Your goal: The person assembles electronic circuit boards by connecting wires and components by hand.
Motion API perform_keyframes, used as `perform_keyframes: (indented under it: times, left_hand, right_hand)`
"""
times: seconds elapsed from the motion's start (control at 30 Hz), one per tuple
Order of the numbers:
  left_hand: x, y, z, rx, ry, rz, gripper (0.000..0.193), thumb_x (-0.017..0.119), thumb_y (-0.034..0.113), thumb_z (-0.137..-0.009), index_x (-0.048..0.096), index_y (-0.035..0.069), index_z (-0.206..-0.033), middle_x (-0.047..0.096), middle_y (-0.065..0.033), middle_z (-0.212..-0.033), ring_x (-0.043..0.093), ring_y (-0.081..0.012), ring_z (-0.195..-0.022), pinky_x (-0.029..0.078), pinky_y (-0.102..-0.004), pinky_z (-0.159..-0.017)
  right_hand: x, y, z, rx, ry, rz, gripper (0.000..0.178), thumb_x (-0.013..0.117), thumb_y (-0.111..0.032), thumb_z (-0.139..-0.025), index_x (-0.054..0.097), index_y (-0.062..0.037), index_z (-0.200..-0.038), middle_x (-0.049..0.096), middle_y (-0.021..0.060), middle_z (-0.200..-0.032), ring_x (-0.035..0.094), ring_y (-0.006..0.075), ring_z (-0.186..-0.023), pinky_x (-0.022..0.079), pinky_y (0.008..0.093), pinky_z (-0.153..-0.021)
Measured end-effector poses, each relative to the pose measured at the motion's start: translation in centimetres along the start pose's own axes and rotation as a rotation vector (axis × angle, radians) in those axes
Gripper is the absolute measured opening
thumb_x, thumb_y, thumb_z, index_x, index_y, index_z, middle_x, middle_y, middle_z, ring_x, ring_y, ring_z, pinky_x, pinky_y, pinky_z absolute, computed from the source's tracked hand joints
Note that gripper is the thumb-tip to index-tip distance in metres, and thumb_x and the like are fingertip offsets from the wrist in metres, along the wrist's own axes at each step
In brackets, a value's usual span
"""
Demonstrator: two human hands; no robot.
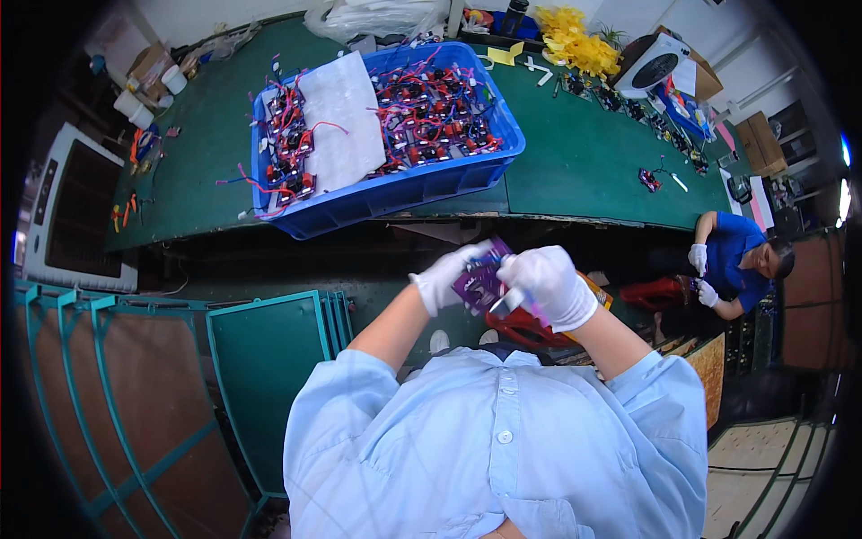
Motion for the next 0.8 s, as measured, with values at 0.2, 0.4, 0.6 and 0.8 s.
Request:
perform_keyframes:
  times: [0.2,0.4,0.6,0.8]
  left_hand:
    - [0.6,-3.1,-6.2,-0.102,-0.225,0.036,0.067,0.031,0.062,-0.081,0.047,0.006,-0.113,0.056,-0.0113,-0.105,0.055,-0.0216,-0.096,0.042,-0.0412,-0.087]
    - [6.5,-3.5,-4.5,0.274,0.239,-0.857,0.062,0.051,0.043,-0.083,0.029,0.011,-0.132,0.043,-0.0056,-0.121,0.044,-0.0139,-0.105,0.037,-0.0294,-0.088]
    - [3.7,-3.1,-8.1,0.102,0.344,-0.727,0.025,0.049,0.007,-0.084,0.049,0.005,-0.109,0.055,-0.0038,-0.094,0.055,-0.0151,-0.085,0.044,-0.0276,-0.076]
    - [4.5,-2.0,-10.6,0.431,0.565,-1.445,0.016,0.049,0.015,-0.079,0.055,0.001,-0.085,0.056,-0.0089,-0.079,0.054,-0.0226,-0.073,0.042,-0.0321,-0.066]
  right_hand:
    - [0.0,7.5,5.3,0.213,0.104,0.43,0.014,0.055,-0.017,-0.077,0.056,-0.0042,-0.071,0.054,0.0125,-0.061,0.054,0.029,-0.059,0.042,0.038,-0.051]
    - [0.3,9.2,8.9,0.472,0.136,0.09,0.025,0.049,-0.022,-0.084,0.056,-0.0023,-0.07,0.054,0.014,-0.061,0.053,0.0326,-0.059,0.04,0.0404,-0.052]
    - [-0.7,10.5,9.8,0.538,-0.102,-0.083,0.015,0.049,-0.021,-0.077,0.054,-0.0065,-0.081,0.056,0.0136,-0.065,0.055,0.0322,-0.064,0.043,0.0416,-0.054]
    - [-2.2,12.0,11.4,0.588,-0.093,-0.079,0.024,0.052,-0.014,-0.079,0.054,-0.0062,-0.101,0.056,0.017,-0.074,0.055,0.0329,-0.069,0.045,0.0412,-0.059]
Point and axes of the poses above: each hand's wrist, its own z-axis away from the middle knuckle, its own x-axis out of the palm, y = z × x, the point moved 5 cm from there along -z, towards the middle knuckle
